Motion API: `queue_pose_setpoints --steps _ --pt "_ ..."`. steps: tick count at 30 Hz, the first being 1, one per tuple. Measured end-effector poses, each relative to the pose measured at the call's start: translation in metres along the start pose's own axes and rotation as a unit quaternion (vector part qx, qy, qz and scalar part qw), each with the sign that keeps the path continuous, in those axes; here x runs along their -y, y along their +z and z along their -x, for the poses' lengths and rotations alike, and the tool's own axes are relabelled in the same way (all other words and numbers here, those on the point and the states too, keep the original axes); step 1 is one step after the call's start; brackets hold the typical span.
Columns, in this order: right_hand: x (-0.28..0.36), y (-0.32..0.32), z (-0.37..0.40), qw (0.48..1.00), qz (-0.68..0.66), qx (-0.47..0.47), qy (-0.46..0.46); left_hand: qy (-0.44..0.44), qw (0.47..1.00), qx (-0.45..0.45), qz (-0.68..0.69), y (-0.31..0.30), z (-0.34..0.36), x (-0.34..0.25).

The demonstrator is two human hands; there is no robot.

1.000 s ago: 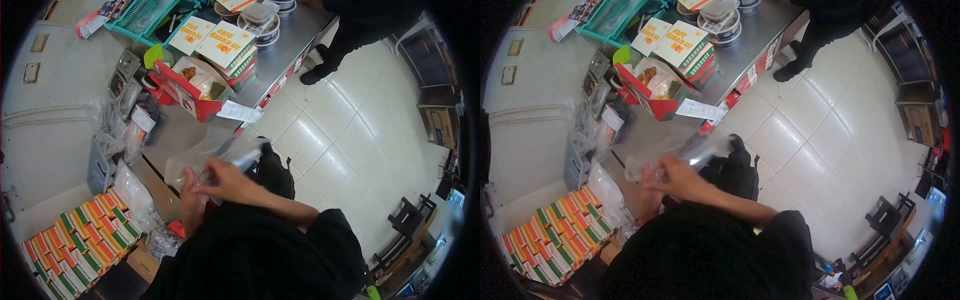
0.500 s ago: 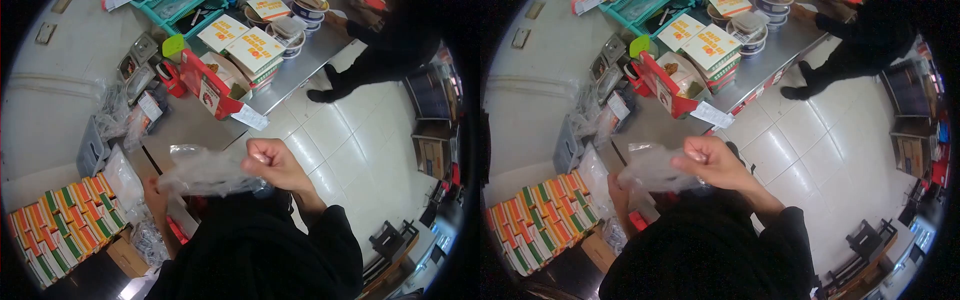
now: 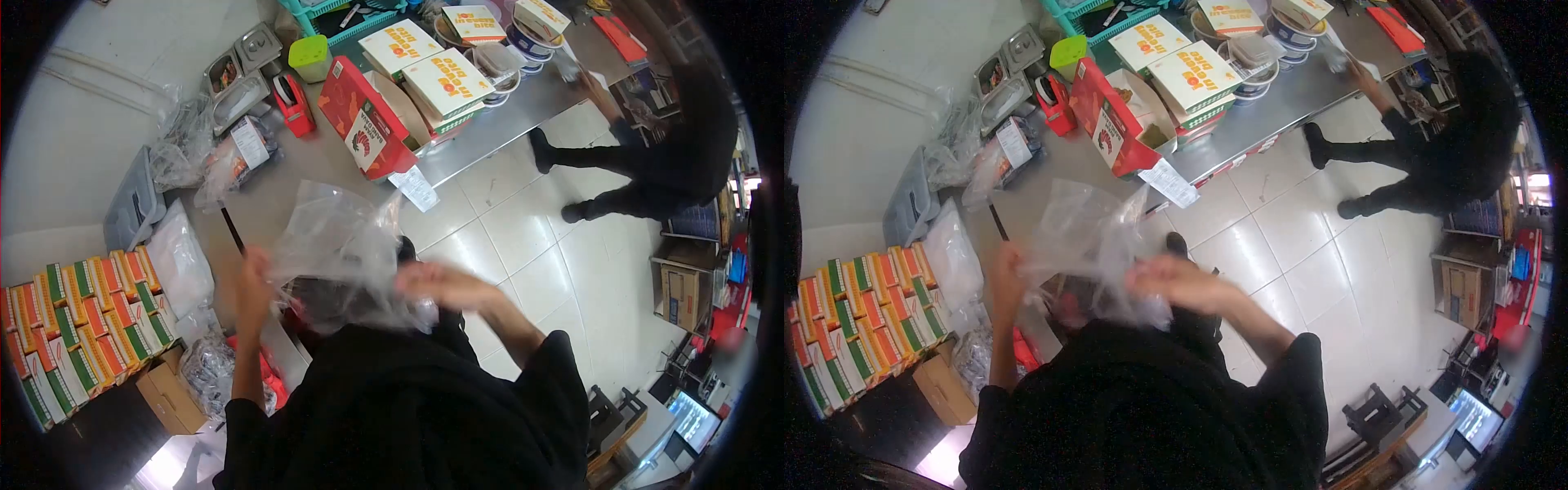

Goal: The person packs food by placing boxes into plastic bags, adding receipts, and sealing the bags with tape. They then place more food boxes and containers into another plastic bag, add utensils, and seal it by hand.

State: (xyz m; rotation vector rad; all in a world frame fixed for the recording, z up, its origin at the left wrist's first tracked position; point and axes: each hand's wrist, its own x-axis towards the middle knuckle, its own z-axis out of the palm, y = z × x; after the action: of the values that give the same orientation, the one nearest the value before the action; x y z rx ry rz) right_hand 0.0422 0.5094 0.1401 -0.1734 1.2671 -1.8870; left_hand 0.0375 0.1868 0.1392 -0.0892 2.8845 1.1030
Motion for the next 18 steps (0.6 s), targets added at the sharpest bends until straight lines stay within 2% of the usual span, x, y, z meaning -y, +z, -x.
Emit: queue_pose_setpoints --steps 1,2,3,4,5,6,7,8,9,10,11,12,13,14,15,16,17,18 --pt "0.007 0.013 0.006 0.992 -0.026 0.121 0.037 0.023 0.991 -0.133 -0.024 -0.003 -0.01 0.001" --pt "0.006 0.012 0.003 0.979 0.041 0.199 0.022 0.023 0.991 -0.128 -0.028 -0.01 -0.009 -0.002" --pt "-0.014 -0.002 -0.001 0.981 0.186 0.049 -0.007 -0.058 0.979 -0.097 0.169 -0.016 -0.007 -0.007" --pt "-0.036 -0.021 -0.004 0.94 0.324 -0.102 -0.031 -0.14 0.921 -0.063 0.358 -0.02 -0.004 -0.009" --pt "-0.038 -0.038 -0.011 0.889 0.381 -0.253 -0.004 -0.14 0.907 0.072 0.39 -0.019 0.024 0.024" --pt "-0.035 -0.051 -0.016 0.813 0.428 -0.395 0.023 -0.136 0.876 0.204 0.416 -0.016 0.051 0.056" --pt "-0.03 -0.06 -0.018 0.801 0.392 -0.442 -0.094 -0.134 0.877 0.202 0.416 -0.022 0.043 0.04" --pt "-0.027 -0.064 -0.018 0.777 0.35 -0.48 -0.209 0.136 0.923 0.295 0.207 -0.035 0.03 0.01" --pt "-0.047 -0.071 -0.024 0.866 0.172 -0.389 -0.262 0.385 0.852 0.353 -0.03 -0.042 0.025 -0.007" --pt "-0.036 -0.058 -0.013 0.951 -0.073 -0.277 -0.115 0.384 0.852 0.353 -0.031 -0.045 0.026 0.005" --pt "-0.027 -0.043 0.003 0.94 -0.309 -0.136 0.043 0.13 0.936 0.327 -0.008 -0.047 0.026 0.025" --pt "-0.044 -0.045 0.016 0.979 -0.193 0.046 0.045 -0.133 0.952 0.275 0.019 -0.044 0.028 0.043" --pt "-0.037 -0.028 0.019 0.972 -0.142 0.17 0.08 -0.134 0.953 0.27 0.022 -0.033 0.024 0.045" --pt "-0.037 -0.007 0.016 0.967 -0.05 0.239 -0.069 -0.133 0.976 0.096 0.145 -0.018 0.018 0.041" --pt "-0.035 -0.013 0.007 0.944 -0.041 0.312 -0.099 -0.125 0.954 -0.083 0.258 -0.011 0.015 0.044" --pt "-0.035 -0.021 -0.003 0.912 -0.031 0.388 -0.127 -0.127 0.953 -0.096 0.258 -0.011 0.024 0.062" --pt "-0.051 -0.035 0.004 0.968 -0.13 0.202 -0.075 -0.207 0.898 0.052 0.385 -0.014 0.039 0.085" --pt "-0.058 -0.054 0.006 0.977 -0.212 0.015 -0.015 -0.267 0.802 0.188 0.501 -0.022 0.053 0.099"
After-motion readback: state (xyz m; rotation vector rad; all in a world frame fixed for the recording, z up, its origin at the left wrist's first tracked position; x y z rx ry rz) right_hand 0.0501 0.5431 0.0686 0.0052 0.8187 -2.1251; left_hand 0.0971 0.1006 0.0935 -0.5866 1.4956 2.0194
